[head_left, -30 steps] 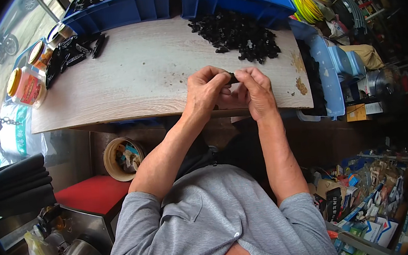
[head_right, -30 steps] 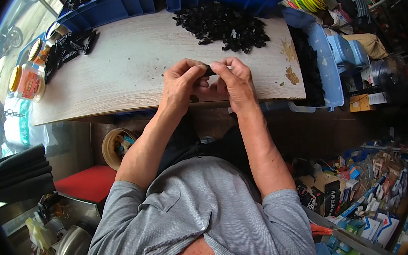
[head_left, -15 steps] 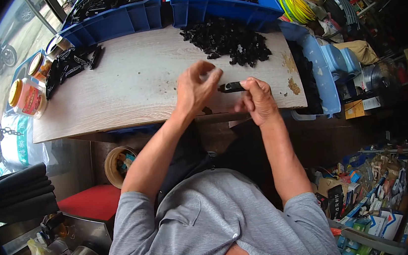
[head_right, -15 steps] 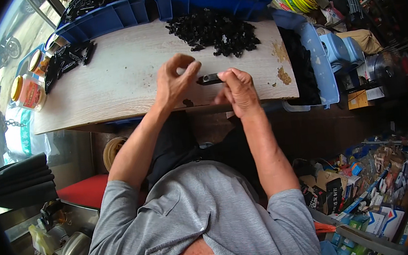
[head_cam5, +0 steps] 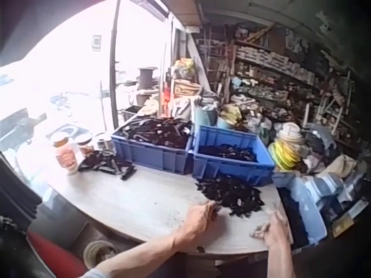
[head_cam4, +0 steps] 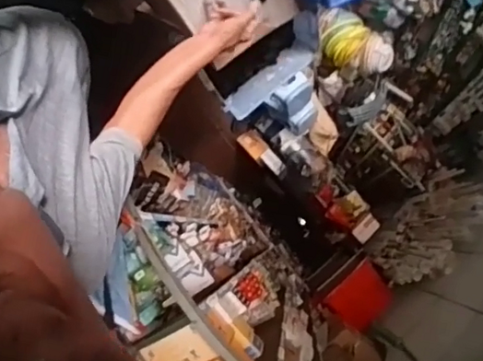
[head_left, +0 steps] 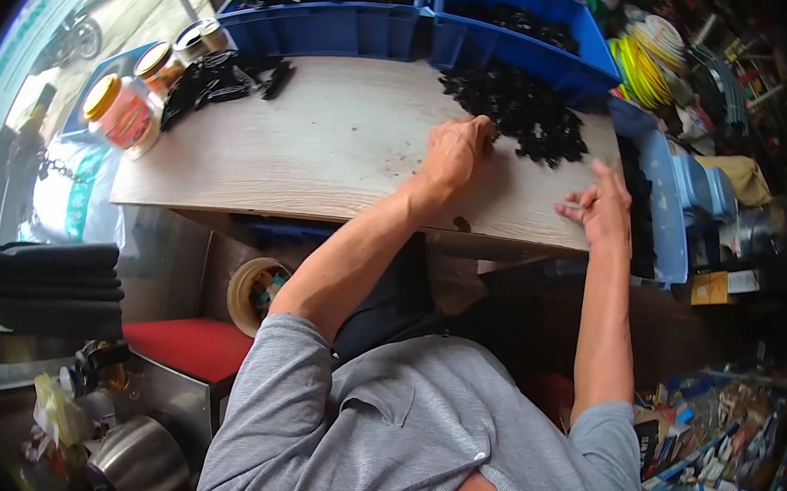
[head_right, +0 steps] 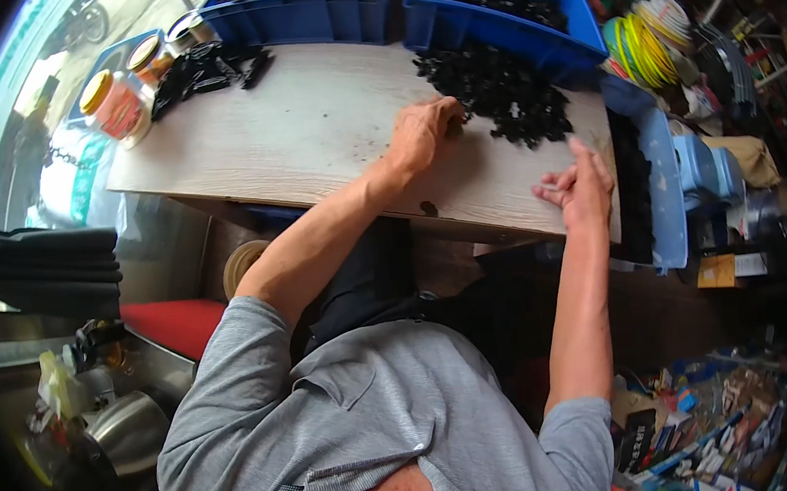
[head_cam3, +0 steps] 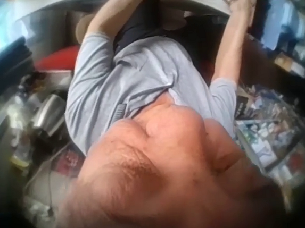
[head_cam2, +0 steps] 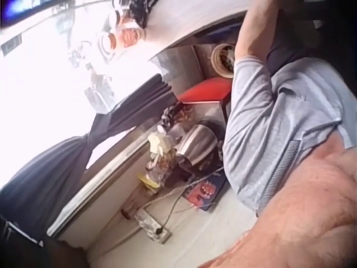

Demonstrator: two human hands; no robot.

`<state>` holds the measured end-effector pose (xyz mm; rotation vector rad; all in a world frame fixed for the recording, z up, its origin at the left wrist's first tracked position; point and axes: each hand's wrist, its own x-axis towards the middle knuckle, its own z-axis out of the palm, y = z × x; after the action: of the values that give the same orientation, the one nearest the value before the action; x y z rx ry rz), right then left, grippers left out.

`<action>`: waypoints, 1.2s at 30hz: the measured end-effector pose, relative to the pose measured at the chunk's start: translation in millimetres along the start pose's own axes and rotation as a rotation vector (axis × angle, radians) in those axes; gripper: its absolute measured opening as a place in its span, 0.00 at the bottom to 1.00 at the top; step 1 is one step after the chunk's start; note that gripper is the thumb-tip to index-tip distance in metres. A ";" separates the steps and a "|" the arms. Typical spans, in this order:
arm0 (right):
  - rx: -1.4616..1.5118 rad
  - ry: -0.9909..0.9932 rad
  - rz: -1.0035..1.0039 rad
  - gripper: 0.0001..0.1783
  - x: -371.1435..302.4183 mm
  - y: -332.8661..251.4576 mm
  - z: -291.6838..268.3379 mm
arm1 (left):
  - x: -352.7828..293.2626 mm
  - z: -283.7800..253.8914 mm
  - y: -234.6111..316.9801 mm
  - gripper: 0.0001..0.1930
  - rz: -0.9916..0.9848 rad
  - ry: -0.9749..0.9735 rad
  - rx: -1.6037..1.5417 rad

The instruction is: Assembling small black plastic components by hand at a workbench.

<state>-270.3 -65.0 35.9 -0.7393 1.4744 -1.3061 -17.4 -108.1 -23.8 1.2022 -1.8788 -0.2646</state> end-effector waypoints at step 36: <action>-0.010 -0.528 -0.126 0.11 -33.1 48.4 59.3 | -46.2 -37.0 28.1 0.08 -0.580 -0.133 -0.970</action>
<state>-196.4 -44.8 2.9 -1.1006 1.0213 -1.0838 0.1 -46.3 -10.7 0.9822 -1.1588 -1.4090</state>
